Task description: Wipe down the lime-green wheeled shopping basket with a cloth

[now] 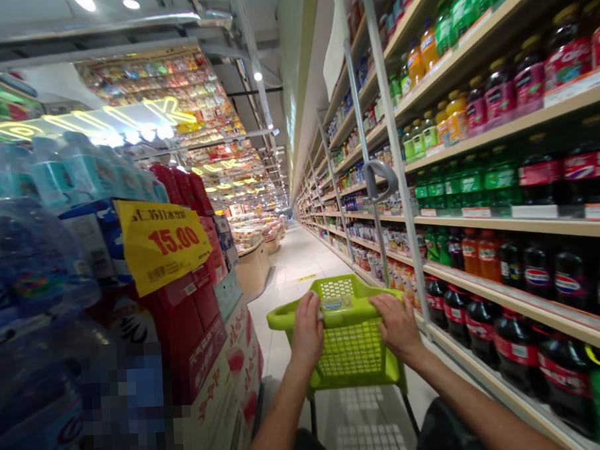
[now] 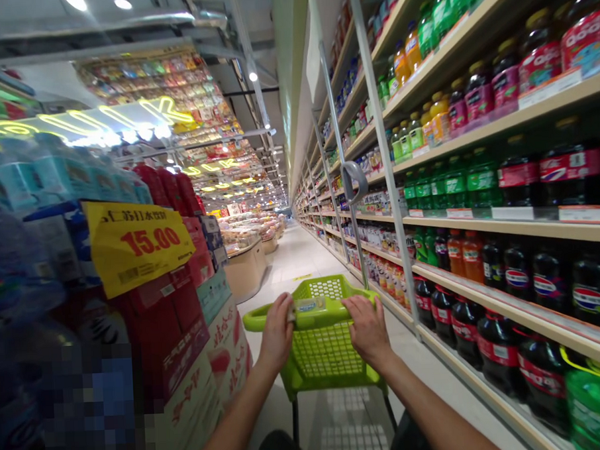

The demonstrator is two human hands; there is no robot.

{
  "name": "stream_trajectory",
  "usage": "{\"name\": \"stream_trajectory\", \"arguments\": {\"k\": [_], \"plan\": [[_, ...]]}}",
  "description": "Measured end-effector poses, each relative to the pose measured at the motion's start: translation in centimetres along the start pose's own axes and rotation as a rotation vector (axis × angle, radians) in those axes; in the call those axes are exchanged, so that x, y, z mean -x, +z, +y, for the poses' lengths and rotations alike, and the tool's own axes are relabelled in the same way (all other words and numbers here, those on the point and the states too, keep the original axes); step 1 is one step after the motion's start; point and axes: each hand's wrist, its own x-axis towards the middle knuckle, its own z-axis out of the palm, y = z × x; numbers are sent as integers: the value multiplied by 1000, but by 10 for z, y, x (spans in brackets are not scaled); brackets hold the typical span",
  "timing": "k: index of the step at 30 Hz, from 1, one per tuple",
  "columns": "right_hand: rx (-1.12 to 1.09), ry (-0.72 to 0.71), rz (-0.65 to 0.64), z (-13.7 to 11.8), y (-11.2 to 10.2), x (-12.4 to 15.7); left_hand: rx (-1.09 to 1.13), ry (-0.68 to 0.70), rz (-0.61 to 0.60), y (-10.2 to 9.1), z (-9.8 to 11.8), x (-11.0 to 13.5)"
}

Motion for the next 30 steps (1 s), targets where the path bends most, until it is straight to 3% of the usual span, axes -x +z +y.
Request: {"name": "stream_trajectory", "arguments": {"k": [2,7,9,13,15,17,21,23,26,30], "plan": [[-8,-9,-13,2,-3,-1,17,1,-3,-1,-4,-4],[-19,8,-27,4,-5,-1,-63,-264,168,-23,-39,-7],[-13,23,-10,2,-3,-1,-55,-218,123,-21,-28,-7],[-5,9,2,4,-2,0,-33,-28,13,0,20,-11],[2,-5,-1,7,-3,0,-32,1,-1,3,27,-12],[8,-14,-3,11,-4,0,-26,-31,12,-4,15,-12],[1,-11,-5,11,-4,0,-78,-173,83,-29,-30,-9],[-6,2,1,7,-3,0,-108,-237,120,-33,-36,-9],[-4,8,9,2,-2,0,-55,-214,110,-17,-14,-9],[-7,-1,2,1,-4,0,80,-1,-17,12,21,-9]]}}
